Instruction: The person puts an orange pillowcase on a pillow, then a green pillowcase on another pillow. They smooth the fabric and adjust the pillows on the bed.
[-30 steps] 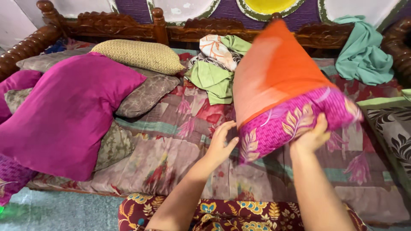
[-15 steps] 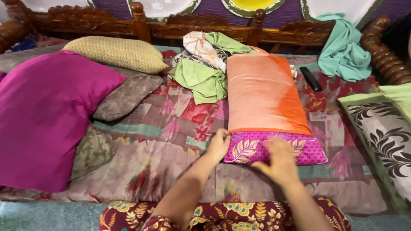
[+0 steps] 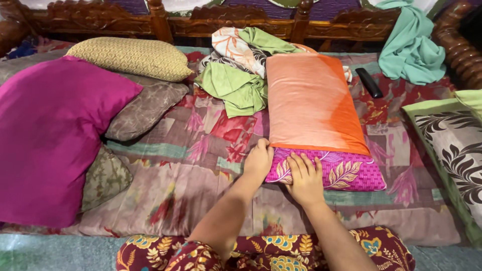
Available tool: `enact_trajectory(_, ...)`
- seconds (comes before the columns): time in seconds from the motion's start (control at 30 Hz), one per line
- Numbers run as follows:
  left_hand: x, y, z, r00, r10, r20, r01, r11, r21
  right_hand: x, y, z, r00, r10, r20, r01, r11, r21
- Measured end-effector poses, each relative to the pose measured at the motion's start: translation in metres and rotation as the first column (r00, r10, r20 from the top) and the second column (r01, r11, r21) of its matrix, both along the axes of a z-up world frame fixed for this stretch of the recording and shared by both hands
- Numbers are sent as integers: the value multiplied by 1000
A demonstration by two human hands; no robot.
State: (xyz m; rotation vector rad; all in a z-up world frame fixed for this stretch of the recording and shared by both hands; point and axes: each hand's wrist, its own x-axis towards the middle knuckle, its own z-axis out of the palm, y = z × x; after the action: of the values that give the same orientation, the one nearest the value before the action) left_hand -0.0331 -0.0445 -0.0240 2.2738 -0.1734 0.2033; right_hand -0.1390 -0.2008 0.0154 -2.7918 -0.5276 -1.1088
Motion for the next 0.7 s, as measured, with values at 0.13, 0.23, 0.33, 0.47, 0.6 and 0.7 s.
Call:
enact_trajectory(0.13, 7, 8, -20, 998, -54, 18, 45, 946, 322, -2, 1, -3, 999, -32, -13, 31, 996, -86)
enact_trajectory(0.23, 4, 30, -34, 966, -230, 115, 170, 906, 387, -1, 4, -7, 1000, 13, 13, -12, 997, -74)
enact_trajectory(0.33, -4, 44, -36, 924, -351, 152, 259, 866, 428, 11, 2, -17, 997, 20, 71, -10, 991, -135)
enact_trajectory(0.47, -24, 47, -31, 859, -464, 217, 326, 822, 467, 54, -13, -34, 998, -63, 17, 65, 980, -186)
enact_trajectory(0.6, -26, 48, -29, 874, -425, 235, 284, 839, 464, 66, -5, -30, 983, -119, -143, 95, 981, -167)
enact_trajectory(0.7, -30, 54, -32, 888, -374, 267, 257, 886, 385, 38, -13, -2, 976, 191, -109, -195, 980, -29)
